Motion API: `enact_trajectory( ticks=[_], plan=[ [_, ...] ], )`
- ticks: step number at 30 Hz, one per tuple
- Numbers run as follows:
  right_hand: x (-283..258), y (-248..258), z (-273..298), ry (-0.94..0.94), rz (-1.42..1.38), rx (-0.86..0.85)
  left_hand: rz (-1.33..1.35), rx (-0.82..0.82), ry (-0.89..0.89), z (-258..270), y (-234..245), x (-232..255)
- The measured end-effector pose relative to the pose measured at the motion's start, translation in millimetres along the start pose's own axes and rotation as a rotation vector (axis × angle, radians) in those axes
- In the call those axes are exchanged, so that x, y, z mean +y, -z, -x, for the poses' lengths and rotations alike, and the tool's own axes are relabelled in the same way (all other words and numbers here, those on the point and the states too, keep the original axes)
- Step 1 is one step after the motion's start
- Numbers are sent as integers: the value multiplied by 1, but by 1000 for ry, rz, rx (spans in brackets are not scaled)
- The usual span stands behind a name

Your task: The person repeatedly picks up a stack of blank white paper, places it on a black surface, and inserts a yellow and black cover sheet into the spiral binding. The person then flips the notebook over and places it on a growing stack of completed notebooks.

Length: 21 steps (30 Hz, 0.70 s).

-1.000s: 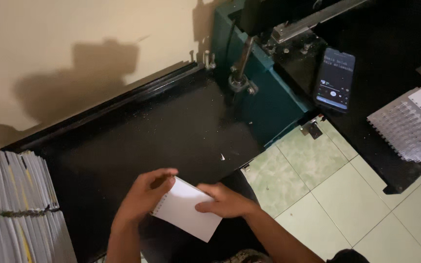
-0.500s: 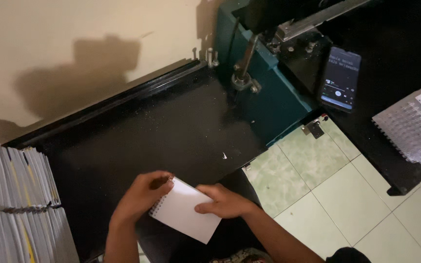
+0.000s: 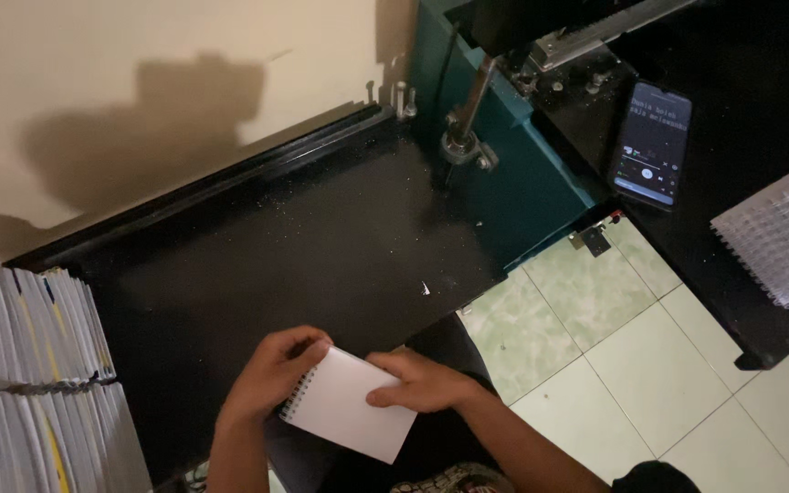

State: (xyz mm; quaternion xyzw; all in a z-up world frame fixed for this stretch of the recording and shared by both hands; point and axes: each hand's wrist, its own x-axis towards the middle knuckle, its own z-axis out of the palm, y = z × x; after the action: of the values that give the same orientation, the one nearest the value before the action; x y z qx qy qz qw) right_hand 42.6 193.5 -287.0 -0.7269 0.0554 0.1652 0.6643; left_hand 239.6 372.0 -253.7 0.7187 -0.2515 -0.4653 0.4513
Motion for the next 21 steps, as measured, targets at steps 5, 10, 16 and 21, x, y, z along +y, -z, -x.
enact_trajectory(
  ticks=[5, 10, 16, 21],
  plan=[
    [-15, 0, 0, -52, -64, 10, -56, 86, 175, 9, -5, 34],
    [7, 4, 0, -118, -38, 59, -22, 14, 224, 1, 10, -30],
    [3, 4, -1, -111, -45, 30, -77, -159, 173, 16, 18, -14],
    [-10, 12, -4, -173, 42, 9, -17, -228, 83, 10, 33, -58]
  ],
)
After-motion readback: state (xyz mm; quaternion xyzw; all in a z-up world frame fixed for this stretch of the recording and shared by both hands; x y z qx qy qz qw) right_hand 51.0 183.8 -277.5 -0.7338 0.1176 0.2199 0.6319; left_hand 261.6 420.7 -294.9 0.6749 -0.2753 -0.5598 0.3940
